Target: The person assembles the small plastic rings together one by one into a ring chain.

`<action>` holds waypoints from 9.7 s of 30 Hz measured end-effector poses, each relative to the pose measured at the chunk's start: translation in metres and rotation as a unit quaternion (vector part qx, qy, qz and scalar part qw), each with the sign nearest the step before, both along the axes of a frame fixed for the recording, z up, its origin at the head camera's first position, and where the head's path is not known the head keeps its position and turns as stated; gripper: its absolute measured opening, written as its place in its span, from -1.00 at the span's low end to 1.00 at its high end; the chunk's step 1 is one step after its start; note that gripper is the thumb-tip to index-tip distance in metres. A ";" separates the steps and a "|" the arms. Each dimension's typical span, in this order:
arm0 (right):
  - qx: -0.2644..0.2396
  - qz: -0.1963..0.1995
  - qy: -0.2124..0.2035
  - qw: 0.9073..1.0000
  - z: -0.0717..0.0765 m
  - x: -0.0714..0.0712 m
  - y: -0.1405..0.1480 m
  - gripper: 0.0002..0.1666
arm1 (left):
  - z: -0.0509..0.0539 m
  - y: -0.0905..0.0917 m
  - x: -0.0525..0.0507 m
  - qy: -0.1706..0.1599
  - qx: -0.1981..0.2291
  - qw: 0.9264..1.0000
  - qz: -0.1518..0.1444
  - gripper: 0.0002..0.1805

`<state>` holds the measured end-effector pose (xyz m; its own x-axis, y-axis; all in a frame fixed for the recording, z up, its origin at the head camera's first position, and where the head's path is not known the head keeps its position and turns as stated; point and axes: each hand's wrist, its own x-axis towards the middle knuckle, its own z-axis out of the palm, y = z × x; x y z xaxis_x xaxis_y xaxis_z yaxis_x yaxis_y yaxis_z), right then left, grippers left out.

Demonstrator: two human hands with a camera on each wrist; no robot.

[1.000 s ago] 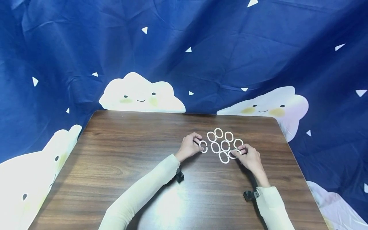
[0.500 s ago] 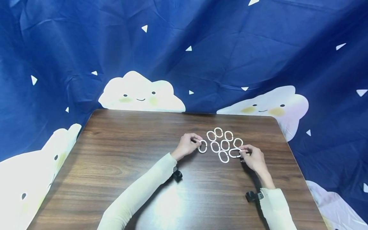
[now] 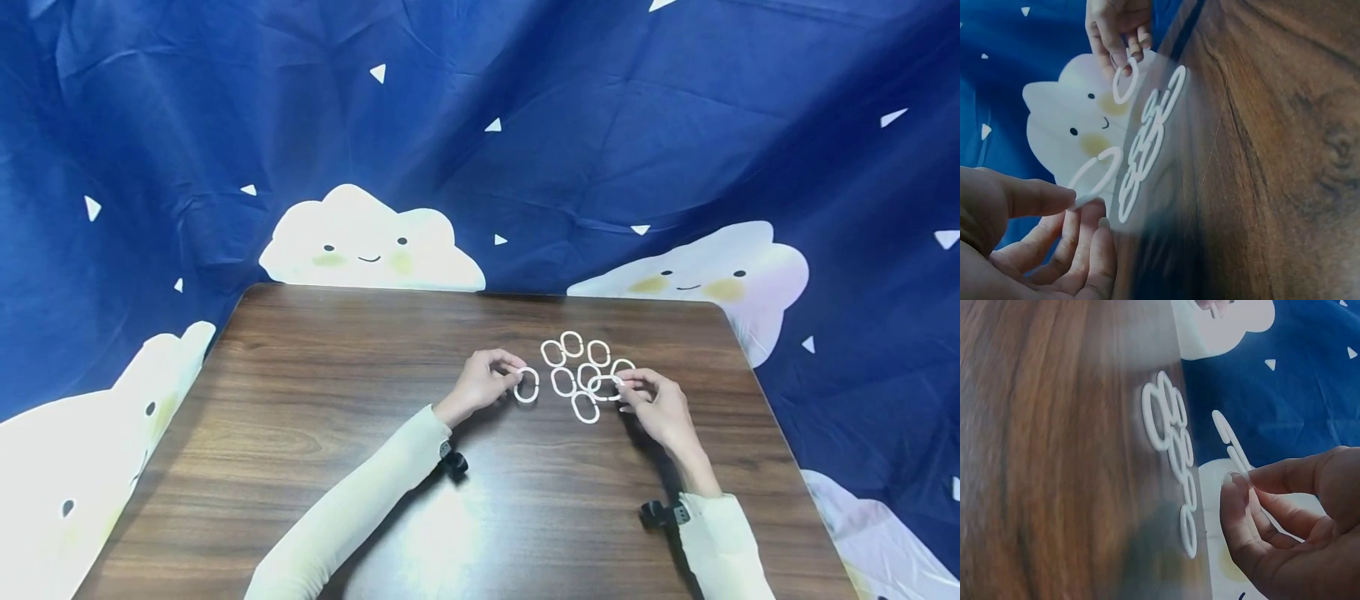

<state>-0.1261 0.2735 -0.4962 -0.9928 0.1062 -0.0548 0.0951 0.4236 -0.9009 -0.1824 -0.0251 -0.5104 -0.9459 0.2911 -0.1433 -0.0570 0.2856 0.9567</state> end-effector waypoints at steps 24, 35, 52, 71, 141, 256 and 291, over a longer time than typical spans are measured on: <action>0.024 0.055 0.019 0.998 0.022 0.009 -0.038 -0.70 | 0.015 -0.013 0.030 -0.019 0.015 1.000 -0.009 -0.77; 0.024 0.068 0.038 0.997 0.019 0.010 -0.053 -0.70 | 0.018 -0.013 0.040 -0.035 0.042 0.999 -0.003 -0.78; -0.051 0.099 0.030 0.993 0.016 0.016 -0.070 -0.70 | 0.015 -0.009 0.052 -0.044 0.060 0.997 0.003 -0.77; -0.035 0.107 0.034 0.993 0.016 0.021 -0.080 -0.70 | 0.008 -0.002 0.059 -0.065 0.125 0.990 0.009 -0.77; -0.030 0.192 0.033 0.980 0.013 0.025 -0.103 -0.81 | 0.010 -0.027 0.070 0.049 0.047 0.998 -0.016 -0.79; 0.230 0.008 -0.025 0.973 -0.024 -0.063 0.031 -0.35 | 0.016 -0.034 0.079 0.045 0.068 0.997 -0.010 -0.76; 0.123 0.049 -0.020 0.991 -0.009 -0.048 0.041 -0.67 | 0.016 -0.041 0.083 0.027 0.069 0.997 0.004 -0.78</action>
<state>-0.1739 0.3140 -0.5051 -0.9966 0.0247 -0.0791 0.0766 0.6384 -0.7659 -0.0991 -0.0664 -0.4947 -0.9537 0.2964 -0.0521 -0.0071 0.1508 0.9885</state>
